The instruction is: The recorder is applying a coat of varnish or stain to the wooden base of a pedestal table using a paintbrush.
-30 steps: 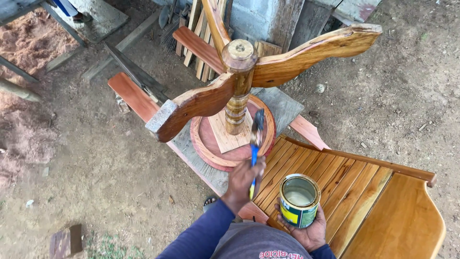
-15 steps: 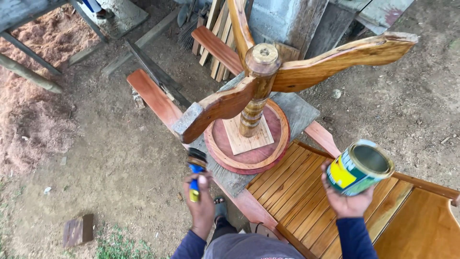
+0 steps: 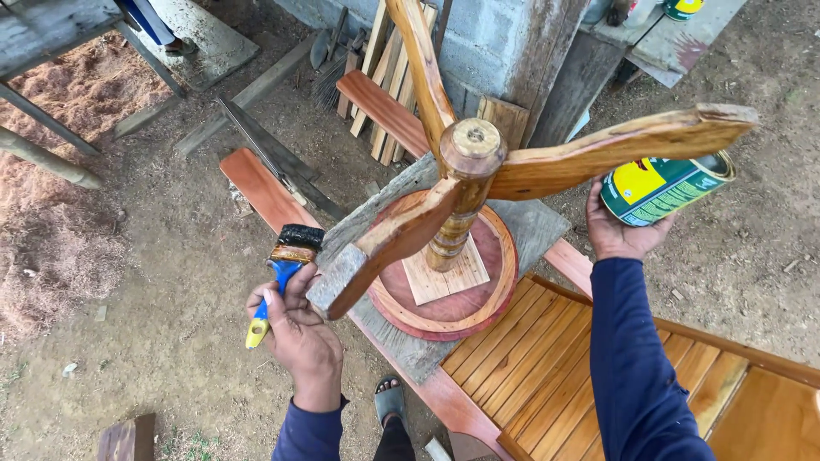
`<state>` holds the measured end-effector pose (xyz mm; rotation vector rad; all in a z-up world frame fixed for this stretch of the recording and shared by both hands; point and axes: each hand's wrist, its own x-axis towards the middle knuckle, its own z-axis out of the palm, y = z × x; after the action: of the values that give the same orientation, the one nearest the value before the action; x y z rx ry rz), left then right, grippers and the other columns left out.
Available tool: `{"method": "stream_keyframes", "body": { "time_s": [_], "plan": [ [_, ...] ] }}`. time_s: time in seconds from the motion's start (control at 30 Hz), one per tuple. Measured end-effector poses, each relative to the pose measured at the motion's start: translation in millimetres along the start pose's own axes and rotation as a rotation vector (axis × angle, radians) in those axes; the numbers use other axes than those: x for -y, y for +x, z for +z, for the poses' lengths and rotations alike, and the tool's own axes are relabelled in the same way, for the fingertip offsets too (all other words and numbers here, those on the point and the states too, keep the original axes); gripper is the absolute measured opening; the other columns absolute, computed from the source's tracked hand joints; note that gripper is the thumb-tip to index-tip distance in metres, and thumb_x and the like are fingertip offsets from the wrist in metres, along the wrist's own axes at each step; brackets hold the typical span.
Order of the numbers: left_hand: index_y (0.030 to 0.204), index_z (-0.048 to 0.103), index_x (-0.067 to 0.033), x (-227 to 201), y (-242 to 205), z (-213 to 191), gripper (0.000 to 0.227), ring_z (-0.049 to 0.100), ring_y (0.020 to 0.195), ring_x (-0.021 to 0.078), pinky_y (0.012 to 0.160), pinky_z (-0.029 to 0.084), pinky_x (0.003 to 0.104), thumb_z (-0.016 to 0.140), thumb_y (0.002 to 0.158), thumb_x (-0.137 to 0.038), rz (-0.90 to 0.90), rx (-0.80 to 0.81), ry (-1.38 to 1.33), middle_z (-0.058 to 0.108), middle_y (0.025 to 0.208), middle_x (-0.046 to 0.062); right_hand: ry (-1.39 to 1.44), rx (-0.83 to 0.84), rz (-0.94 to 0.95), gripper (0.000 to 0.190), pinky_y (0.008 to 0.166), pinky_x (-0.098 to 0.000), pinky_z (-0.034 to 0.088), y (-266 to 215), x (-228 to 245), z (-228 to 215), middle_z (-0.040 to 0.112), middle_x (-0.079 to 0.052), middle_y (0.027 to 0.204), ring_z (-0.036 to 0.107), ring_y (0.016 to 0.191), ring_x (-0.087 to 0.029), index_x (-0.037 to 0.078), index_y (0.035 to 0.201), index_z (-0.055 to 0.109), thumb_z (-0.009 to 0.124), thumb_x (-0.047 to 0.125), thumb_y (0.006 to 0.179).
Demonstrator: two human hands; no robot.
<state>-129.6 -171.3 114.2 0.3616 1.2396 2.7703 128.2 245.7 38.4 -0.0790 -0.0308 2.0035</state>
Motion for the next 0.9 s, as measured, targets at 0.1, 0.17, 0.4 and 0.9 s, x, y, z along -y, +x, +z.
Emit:
{"method": "stream_keyframes", "body": {
  "time_s": [0.1,0.17,0.4,0.9],
  "plan": [
    [0.123,0.043,-0.0129,3.4,2.3,3.0,0.016,0.072,0.101,0.0281,0.091,0.060,0.037,0.040,0.116,-0.027,-0.008,0.008,-0.045,0.070,0.116,0.028,0.048,-0.048,-0.025,0.076,0.100,-0.0575,0.056,31.0,-18.0,-9.4,0.068,-0.022,0.129,0.064,0.119,-0.041,0.009,0.143,0.060,0.050,0.063,0.091],
    [0.126,0.043,-0.0127,4.5,4.0,15.9,0.017,0.071,0.101,0.0291,0.091,0.060,0.038,0.040,0.118,-0.028,-0.001,0.005,-0.071,0.070,0.118,0.028,0.090,-0.121,-0.064,0.074,0.102,-0.0602,0.055,49.7,-32.3,-11.2,0.068,-0.022,0.130,0.064,0.119,-0.040,0.009,0.142,0.061,0.053,0.062,0.092],
    [0.126,0.044,-0.0141,7.7,11.6,62.8,0.020,0.072,0.104,0.0311,0.090,0.059,0.041,0.042,0.115,-0.031,-0.074,0.108,-0.331,0.070,0.120,0.027,0.085,0.205,0.094,0.079,0.112,-0.0631,0.050,62.3,-95.9,-1.8,0.060,-0.019,0.139,0.057,0.126,-0.044,0.008,0.144,0.053,0.056,0.060,0.085],
    [0.130,0.046,-0.0131,-7.6,11.3,93.6,0.029,0.067,0.117,0.0338,0.106,0.051,0.045,0.041,0.117,-0.038,-0.169,0.248,-0.522,0.068,0.128,0.028,0.283,-0.015,0.186,0.078,0.119,-0.0617,0.045,53.2,-152.0,-30.2,0.058,-0.018,0.149,0.055,0.138,-0.037,0.008,0.146,0.056,0.060,0.061,0.090]
  ]
}}
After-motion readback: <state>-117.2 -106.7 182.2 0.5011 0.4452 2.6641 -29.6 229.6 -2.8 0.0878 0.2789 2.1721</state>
